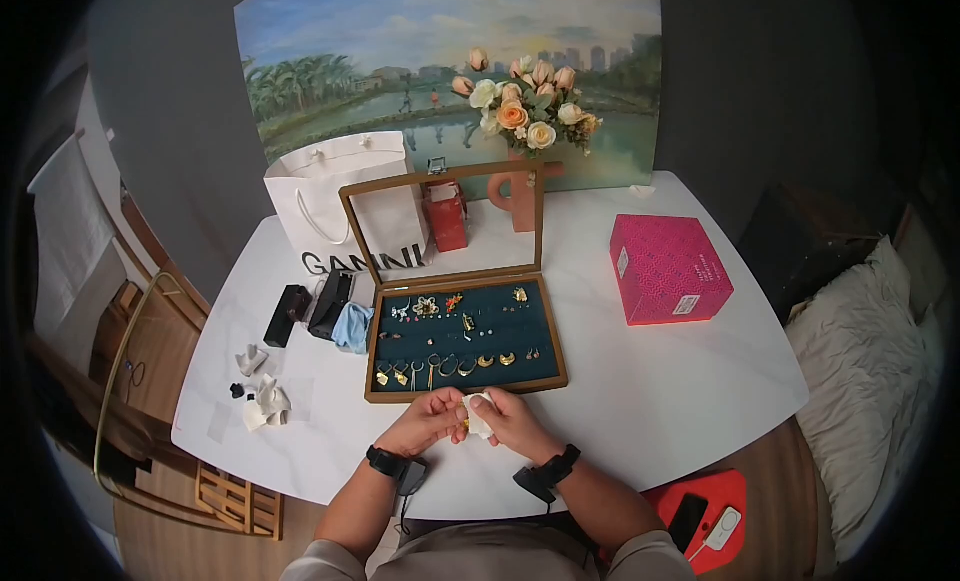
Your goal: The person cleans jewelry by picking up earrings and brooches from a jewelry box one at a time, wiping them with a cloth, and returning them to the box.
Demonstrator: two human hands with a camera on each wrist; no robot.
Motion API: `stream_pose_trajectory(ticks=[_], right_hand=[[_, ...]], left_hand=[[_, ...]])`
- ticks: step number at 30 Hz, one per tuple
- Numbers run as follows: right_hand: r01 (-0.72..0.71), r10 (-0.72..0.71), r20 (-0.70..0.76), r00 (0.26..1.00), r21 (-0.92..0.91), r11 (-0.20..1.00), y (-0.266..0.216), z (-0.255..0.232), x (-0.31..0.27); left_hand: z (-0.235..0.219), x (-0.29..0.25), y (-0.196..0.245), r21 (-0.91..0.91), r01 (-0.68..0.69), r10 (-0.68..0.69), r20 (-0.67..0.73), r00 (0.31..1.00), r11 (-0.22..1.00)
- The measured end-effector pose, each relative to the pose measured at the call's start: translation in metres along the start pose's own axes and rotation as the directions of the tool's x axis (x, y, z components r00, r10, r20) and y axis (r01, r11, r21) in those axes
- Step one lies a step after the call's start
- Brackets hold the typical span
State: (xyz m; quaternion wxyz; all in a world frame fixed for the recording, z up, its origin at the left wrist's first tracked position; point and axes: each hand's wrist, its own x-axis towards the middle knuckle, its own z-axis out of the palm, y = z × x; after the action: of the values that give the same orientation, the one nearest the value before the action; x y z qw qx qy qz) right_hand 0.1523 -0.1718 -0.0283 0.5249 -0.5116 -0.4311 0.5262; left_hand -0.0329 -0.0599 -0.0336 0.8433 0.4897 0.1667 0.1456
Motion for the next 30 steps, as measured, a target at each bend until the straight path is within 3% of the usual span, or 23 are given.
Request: stream_pose_trajectory(ticks=[30], right_hand=[[-0.005,0.005,0.0,1.0,-0.011,1.0,-0.0026,-0.0001,-0.0011]], left_hand=[[-0.0009,0.0005,-0.001,-0.002,-0.004,0.004,0.012,1.0,1.0]])
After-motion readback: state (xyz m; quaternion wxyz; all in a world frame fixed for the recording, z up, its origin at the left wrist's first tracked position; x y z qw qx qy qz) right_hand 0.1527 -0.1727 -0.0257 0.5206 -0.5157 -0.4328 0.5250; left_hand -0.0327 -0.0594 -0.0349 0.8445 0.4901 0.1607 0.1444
